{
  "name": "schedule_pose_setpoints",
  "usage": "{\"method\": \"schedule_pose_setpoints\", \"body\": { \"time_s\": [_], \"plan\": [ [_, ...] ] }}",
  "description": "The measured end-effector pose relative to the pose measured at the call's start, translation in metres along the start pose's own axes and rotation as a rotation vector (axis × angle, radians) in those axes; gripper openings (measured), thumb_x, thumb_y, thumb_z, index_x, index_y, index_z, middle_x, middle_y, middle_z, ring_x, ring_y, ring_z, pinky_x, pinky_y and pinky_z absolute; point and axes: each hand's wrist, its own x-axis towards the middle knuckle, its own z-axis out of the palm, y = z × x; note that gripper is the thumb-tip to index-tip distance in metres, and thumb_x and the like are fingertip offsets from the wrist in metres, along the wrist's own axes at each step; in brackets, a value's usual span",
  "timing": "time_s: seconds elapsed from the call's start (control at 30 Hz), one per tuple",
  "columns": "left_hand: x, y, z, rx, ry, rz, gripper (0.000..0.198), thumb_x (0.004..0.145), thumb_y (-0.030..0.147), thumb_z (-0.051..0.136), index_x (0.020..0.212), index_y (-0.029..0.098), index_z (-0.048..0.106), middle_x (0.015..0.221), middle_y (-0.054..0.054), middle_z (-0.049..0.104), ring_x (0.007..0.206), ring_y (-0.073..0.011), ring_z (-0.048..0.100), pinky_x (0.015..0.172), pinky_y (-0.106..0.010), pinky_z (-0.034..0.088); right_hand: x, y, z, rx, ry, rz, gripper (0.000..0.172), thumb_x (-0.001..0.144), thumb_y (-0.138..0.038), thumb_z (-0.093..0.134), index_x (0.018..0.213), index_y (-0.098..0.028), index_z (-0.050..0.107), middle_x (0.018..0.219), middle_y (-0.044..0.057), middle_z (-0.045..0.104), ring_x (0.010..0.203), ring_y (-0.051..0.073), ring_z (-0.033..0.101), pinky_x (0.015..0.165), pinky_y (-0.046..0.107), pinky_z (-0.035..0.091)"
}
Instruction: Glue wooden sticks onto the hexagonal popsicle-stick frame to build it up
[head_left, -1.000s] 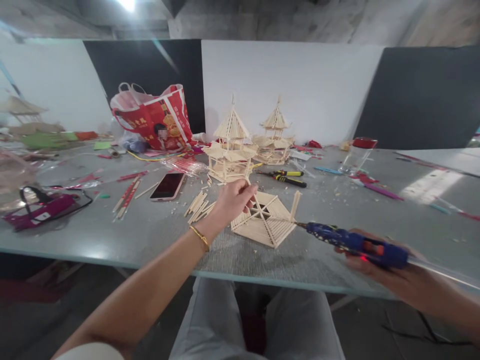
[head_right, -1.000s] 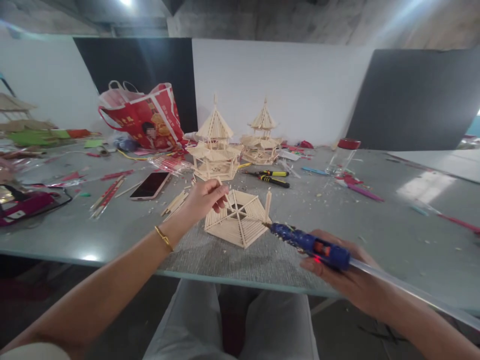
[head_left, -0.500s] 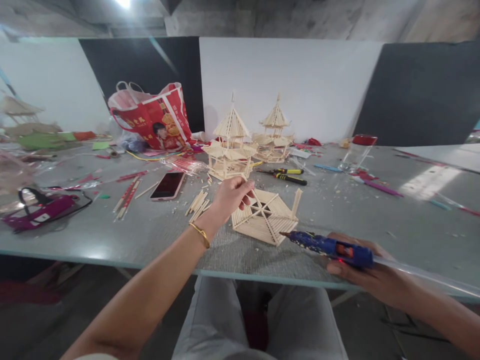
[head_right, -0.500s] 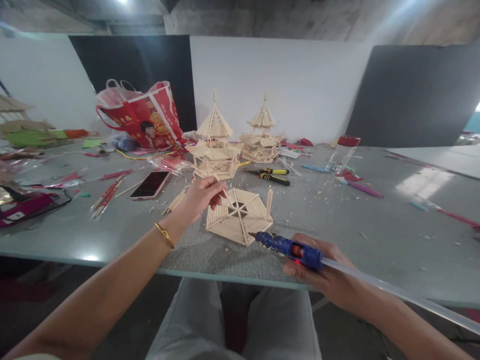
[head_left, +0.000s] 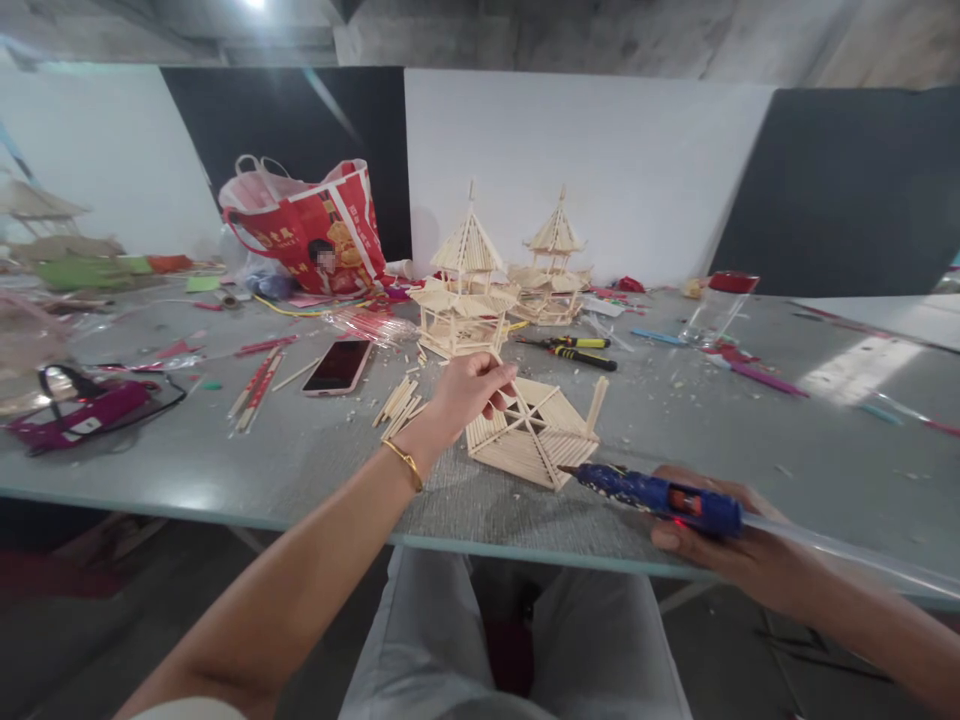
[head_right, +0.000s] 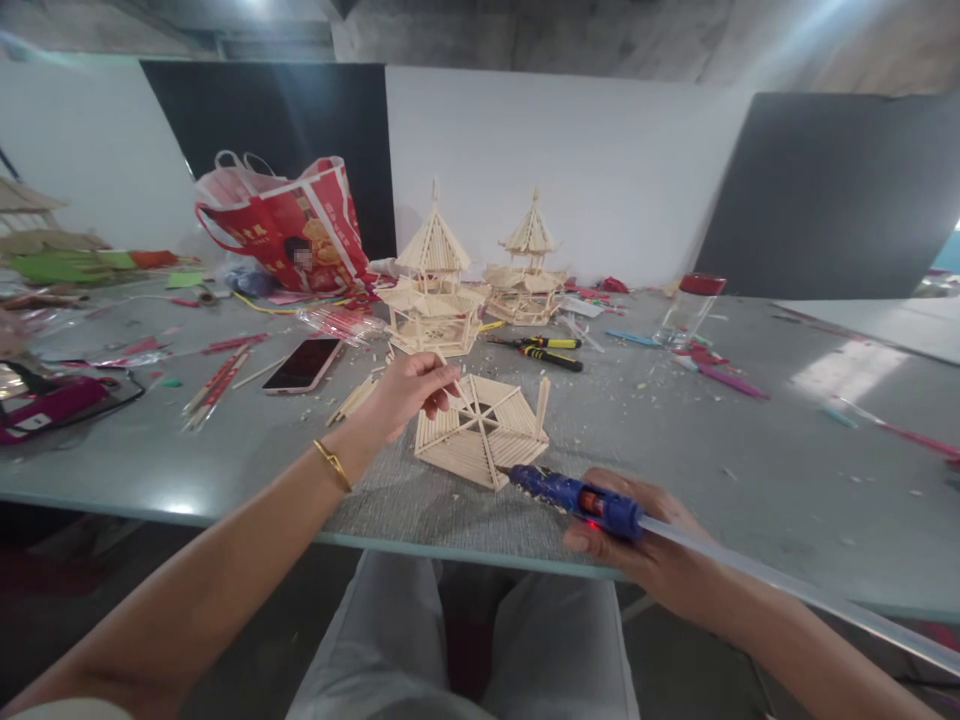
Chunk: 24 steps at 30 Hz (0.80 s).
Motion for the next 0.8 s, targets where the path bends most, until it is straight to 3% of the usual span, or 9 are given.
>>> {"method": "schedule_pose_setpoints", "body": {
  "time_s": [0.63, 0.8],
  "plan": [
    [-0.0016, 0.002, 0.0002, 0.011, 0.005, -0.009, 0.019, 0.079, 0.025, 0.055, 0.065, 0.014, 0.052, 0.062, -0.002, 0.059, 0.043, -0.004, 0.049, 0.038, -0.017, 0.036, -0.0005, -0.0021, -0.0028, -0.042, -0.02, 0.01, 0.031, 0.079, -0.049, 0.051, 0.066, -0.022, 0.042, 0.06, -0.003, 0.044, 0.056, 0.014, 0.043, 0.05, 0.026, 0.033],
    [-0.0022, 0.0019, 0.003, 0.024, -0.051, -0.023, 0.018, 0.08, 0.024, 0.055, 0.066, 0.013, 0.051, 0.062, -0.002, 0.059, 0.044, -0.0032, 0.05, 0.037, -0.014, 0.035, -0.0003, -0.0033, -0.0021, -0.019, -0.011, 0.003, 0.032, 0.077, -0.049, 0.052, 0.064, -0.022, 0.042, 0.059, -0.004, 0.043, 0.054, 0.013, 0.041, 0.049, 0.025, 0.032]
  ]
}}
